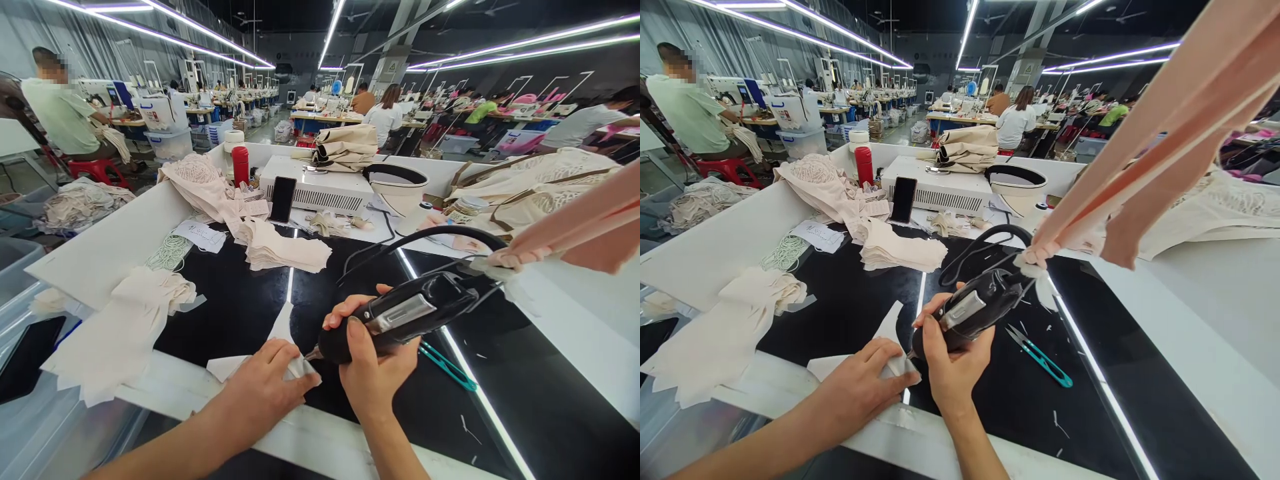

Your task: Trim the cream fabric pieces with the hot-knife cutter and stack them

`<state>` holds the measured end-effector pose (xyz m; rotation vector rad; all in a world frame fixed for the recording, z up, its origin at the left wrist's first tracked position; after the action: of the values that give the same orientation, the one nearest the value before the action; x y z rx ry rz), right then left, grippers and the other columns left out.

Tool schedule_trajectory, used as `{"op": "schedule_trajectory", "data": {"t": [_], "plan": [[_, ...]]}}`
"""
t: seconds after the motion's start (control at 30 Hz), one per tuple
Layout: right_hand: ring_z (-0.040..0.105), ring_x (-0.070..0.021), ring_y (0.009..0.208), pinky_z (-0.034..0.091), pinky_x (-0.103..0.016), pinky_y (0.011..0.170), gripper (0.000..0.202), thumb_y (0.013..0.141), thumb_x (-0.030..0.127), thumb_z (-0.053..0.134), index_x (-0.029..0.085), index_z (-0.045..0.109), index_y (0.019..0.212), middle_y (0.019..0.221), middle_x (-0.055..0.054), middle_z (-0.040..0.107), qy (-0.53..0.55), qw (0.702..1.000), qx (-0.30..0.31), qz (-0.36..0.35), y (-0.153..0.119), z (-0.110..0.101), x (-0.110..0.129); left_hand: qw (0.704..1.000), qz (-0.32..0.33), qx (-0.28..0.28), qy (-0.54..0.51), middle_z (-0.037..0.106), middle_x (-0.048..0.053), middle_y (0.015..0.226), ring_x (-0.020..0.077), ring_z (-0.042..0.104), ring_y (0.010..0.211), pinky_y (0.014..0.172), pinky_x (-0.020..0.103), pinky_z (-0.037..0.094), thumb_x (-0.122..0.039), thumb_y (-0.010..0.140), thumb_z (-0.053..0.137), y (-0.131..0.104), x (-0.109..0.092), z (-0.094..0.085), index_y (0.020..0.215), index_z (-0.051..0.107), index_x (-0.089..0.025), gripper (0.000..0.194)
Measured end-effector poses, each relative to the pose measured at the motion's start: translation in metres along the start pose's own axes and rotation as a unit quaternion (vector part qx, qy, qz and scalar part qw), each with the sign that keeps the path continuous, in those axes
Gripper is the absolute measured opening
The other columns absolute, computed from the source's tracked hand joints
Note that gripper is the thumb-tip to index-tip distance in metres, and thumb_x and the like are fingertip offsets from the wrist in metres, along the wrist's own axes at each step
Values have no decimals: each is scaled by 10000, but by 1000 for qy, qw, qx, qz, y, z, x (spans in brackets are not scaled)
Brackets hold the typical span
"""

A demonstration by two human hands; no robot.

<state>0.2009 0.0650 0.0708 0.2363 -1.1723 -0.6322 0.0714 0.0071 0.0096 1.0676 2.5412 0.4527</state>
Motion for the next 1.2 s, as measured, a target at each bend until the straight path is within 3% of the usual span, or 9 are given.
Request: {"op": "schedule_trajectory", "data": {"t": [0.13, 0.27, 0.6, 1.2], "plan": [[633, -139, 604, 549, -317, 581, 412, 849, 156, 730, 280, 568, 1207, 819, 42, 673, 5, 1000, 12, -1, -2, -1, 2, 1000, 5, 17, 18, 615, 136, 1187, 288, 621, 1133, 966, 445, 580, -297, 946, 722, -3, -4, -1, 1311, 563, -183, 413], [634, -145, 604, 555, -320, 569, 420, 847, 170, 732, 274, 555, 1213, 820, 36, 665, 0, 1000, 13, -4, -4, -3, 4, 1000, 15, 26, -6, 641, 119, 1198, 262, 634, 1161, 1058, 464, 537, -269, 976, 678, -4, 3, -3, 1269, 579, -154, 330], [637, -138, 615, 562, -312, 588, 403, 859, 179, 743, 269, 563, 1208, 826, 35, 668, 6, 1000, 14, -4, -4, -2, 3, 997, 13, 74, -21, 592, 104, 1344, 257, 582, 1290, 1101, 551, 489, -264, 995, 654, -8, 31, -2, 1327, 600, -288, 337], [640, -121, 603, 570, -290, 599, 412, 853, 126, 727, 286, 593, 1209, 816, 48, 683, 20, 1000, 7, -7, 3, 7, -7, 996, 7, 80, -35, 583, 125, 1312, 264, 577, 1276, 1120, 570, 461, -300, 1014, 630, -5, 30, -3, 1318, 637, -272, 306]]}}
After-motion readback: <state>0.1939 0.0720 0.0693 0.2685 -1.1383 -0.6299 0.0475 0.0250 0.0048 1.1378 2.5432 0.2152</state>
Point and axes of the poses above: each hand's wrist, its own y-axis towards the middle knuckle, its own z-axis out of the palm, x = y × z, the point moved 7 cm from there along y, towards the middle knuckle
